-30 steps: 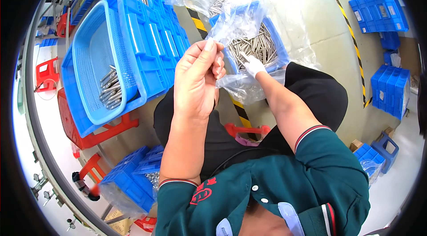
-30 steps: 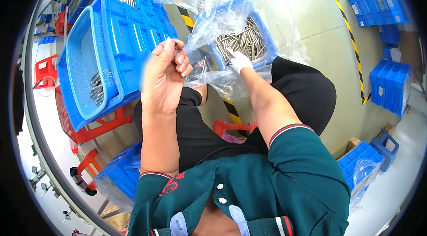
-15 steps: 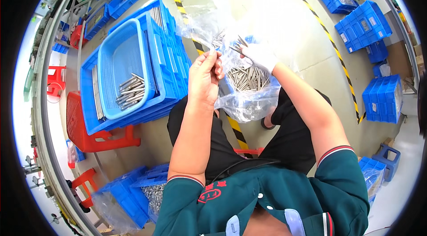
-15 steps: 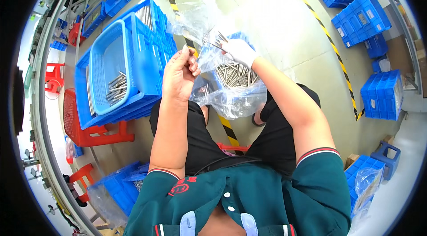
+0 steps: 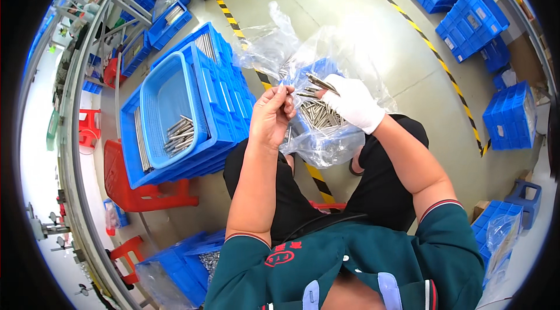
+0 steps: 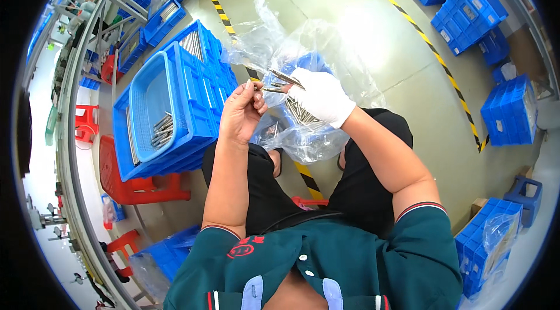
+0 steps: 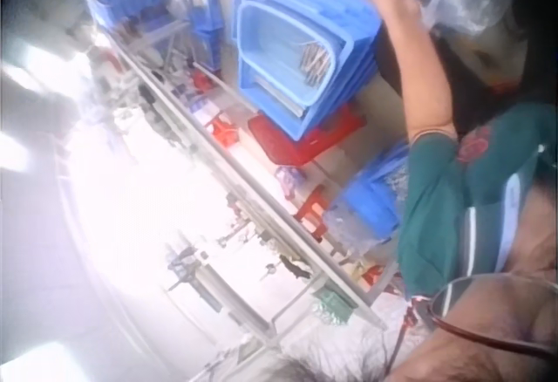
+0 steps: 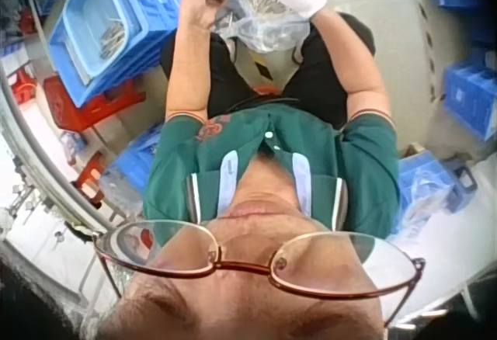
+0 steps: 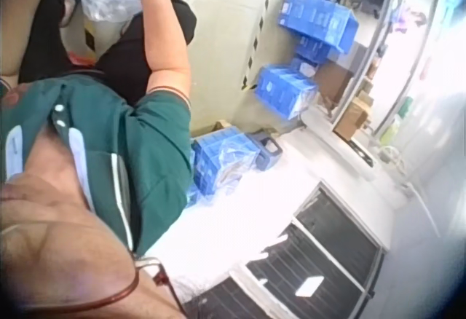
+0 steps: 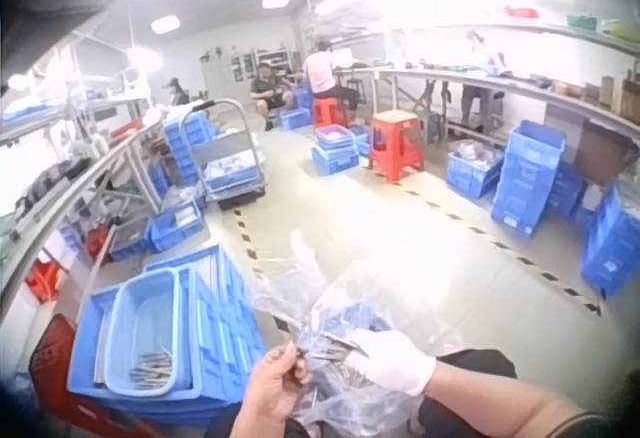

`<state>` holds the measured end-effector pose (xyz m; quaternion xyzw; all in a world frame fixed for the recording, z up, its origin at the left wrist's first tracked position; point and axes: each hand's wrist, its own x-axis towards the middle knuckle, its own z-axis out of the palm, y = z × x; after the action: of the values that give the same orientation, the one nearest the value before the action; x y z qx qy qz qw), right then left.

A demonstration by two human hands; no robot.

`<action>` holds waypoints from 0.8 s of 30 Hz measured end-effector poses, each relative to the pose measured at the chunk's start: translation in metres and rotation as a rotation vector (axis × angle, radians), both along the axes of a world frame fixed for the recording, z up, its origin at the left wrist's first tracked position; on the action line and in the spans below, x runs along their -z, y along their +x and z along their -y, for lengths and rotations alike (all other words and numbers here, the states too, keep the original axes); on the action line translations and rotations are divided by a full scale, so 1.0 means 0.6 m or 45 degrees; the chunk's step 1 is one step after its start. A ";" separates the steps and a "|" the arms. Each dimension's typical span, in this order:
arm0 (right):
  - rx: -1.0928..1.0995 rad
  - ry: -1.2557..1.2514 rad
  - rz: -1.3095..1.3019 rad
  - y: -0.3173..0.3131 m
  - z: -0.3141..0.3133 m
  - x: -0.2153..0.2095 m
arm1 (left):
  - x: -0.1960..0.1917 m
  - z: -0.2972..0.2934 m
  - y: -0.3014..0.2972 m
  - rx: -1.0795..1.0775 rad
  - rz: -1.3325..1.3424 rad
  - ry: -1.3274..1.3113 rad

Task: The person sits on a low stool in a factory setting, handling small metal rods from a plastic bag. They pick up the rods, inspect them, and place them into a blue plastic bin. The person repeats this process, transferring the metal parts from the bag to the bin.

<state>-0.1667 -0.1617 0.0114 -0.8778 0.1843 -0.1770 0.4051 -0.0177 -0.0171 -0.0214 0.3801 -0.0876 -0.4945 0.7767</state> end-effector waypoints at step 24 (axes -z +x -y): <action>-0.013 -0.018 -0.105 -0.012 0.020 0.003 | -0.008 0.014 -0.023 -0.056 0.611 0.285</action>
<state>-0.1736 -0.1735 0.0099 -0.8882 0.1952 -0.1398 0.3917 -0.0316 -0.0255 -0.0166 0.5719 -0.2056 -0.3799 0.6974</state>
